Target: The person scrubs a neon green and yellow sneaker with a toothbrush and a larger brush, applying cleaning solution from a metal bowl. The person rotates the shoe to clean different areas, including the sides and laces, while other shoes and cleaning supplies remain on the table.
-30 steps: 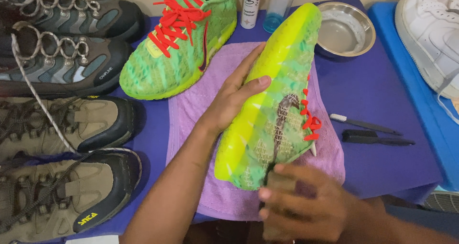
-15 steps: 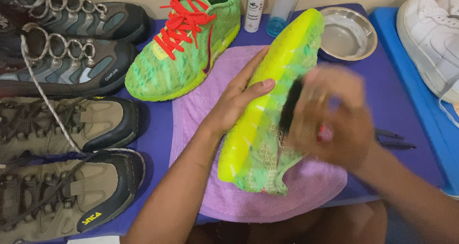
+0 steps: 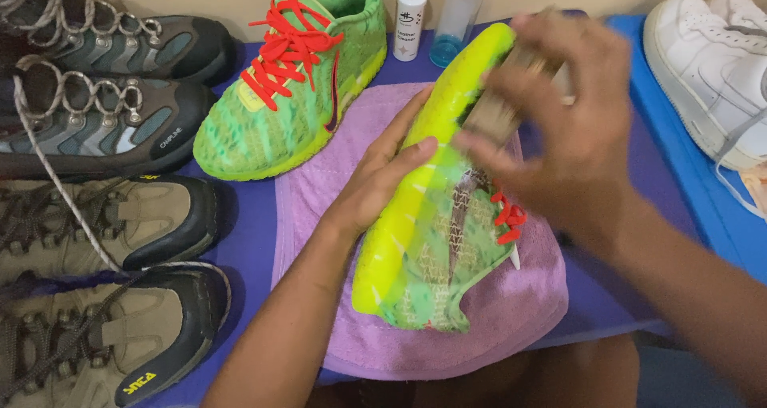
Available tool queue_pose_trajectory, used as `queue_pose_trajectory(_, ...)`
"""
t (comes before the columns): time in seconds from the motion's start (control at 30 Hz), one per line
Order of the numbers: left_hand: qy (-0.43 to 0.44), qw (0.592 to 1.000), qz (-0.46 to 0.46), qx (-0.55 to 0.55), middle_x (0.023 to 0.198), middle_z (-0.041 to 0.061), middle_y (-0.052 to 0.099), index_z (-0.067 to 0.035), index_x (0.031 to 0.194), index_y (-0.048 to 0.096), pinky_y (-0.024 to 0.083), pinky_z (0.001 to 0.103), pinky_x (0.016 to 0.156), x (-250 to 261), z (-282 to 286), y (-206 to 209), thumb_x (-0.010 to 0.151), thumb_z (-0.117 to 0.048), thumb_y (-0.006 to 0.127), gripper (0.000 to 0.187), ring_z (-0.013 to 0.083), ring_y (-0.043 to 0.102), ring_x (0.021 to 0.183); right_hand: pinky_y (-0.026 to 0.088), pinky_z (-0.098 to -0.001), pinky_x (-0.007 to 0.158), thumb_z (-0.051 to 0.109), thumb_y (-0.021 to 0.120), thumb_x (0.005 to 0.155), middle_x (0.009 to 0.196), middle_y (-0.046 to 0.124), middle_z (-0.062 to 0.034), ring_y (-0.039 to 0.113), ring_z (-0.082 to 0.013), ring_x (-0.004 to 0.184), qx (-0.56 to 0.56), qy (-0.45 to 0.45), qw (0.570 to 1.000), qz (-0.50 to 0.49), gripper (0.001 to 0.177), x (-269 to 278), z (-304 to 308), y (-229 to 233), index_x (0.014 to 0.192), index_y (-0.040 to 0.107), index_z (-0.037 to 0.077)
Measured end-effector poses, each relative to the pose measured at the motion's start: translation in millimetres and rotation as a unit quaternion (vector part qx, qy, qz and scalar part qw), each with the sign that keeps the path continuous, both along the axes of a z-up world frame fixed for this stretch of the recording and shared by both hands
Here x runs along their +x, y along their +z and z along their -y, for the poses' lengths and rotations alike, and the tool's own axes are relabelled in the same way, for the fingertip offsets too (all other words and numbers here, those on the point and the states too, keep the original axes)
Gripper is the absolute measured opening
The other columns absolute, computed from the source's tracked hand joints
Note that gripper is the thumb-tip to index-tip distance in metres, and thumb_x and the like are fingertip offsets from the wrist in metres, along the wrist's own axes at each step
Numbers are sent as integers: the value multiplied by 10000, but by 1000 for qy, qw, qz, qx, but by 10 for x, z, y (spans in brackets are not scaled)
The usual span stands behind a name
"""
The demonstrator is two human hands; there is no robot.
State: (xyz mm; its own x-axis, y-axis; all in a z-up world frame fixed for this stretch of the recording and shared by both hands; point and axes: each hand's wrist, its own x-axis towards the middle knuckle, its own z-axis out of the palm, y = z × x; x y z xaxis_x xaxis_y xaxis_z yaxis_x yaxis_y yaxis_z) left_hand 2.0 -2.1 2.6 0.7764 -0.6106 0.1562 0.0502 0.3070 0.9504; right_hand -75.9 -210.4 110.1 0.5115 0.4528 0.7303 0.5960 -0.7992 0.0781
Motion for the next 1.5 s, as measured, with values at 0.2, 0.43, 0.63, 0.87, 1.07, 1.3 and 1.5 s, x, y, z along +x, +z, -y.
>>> queue_pose_trajectory(0.2, 19, 999, 19, -19, 1817, 112, 350, -93, 1700, 374, 226, 376, 1389, 7, -5, 44, 1113, -535, 439, 737, 219, 328, 1680, 493, -576, 1155, 528, 891, 976, 1527, 633, -156, 636, -430, 1350, -125, 182, 963, -156, 498, -164, -236, -14, 1285, 715, 179)
queue_pose_trajectory(0.43, 19, 999, 41, -16, 1830, 100, 318, -90, 1717, 347, 162, 373, 1408, 78, 30, -105, 1136, -443, 462, 690, 192, 270, 1700, 474, -673, 1180, 236, 937, 1040, 1432, 654, -215, 595, -507, 1327, -76, 9, 997, -13, 268, -162, -489, -54, 1172, 746, 100)
queue_pose_trajectory(0.63, 24, 997, 68, 6, 1832, 89, 319, -101, 1713, 363, 150, 386, 1416, 65, 9, -80, 1128, -464, 469, 697, 199, 265, 1709, 450, -636, 1151, 269, 932, 1007, 1541, 644, -192, 603, -489, 1370, -78, 51, 992, -80, 255, -50, -334, 140, 1208, 818, 162)
queue_pose_trajectory(0.87, 25, 999, 25, -18, 1826, 76, 339, -123, 1709, 378, 176, 360, 1405, 74, 24, -123, 1136, -406, 500, 651, 186, 296, 1692, 478, -657, 1180, 359, 918, 998, 1463, 668, -211, 588, -503, 1363, -39, 34, 995, -82, 294, -254, -293, 42, 1125, 751, 153)
queue_pose_trajectory(1.07, 34, 999, 38, -9, 1826, 69, 334, -110, 1708, 381, 166, 352, 1403, 13, 5, -46, 1134, -436, 490, 669, 181, 275, 1697, 487, -618, 1281, 259, 1006, 988, 1579, 569, -329, 588, -515, 1481, -22, -6, 996, -89, 384, -182, 227, 67, 1243, 821, 39)
queue_pose_trajectory(1.3, 38, 999, 28, -5, 1826, 80, 332, -100, 1710, 370, 161, 353, 1399, 20, -15, -27, 1131, -429, 473, 674, 183, 271, 1698, 526, -616, 1195, 386, 869, 930, 1459, 617, -255, 659, -480, 1385, 78, 78, 989, -96, 399, -486, 106, -393, 1167, 742, 91)
queue_pose_trajectory(1.5, 32, 998, 54, 11, 1830, 81, 323, -109, 1711, 373, 127, 355, 1406, 41, -2, -41, 1137, -444, 468, 671, 192, 260, 1705, 504, -576, 1303, 456, 1028, 798, 1797, 419, -383, 536, -582, 1667, 57, -32, 988, -142, 992, -314, 344, -372, 1612, 555, 143)
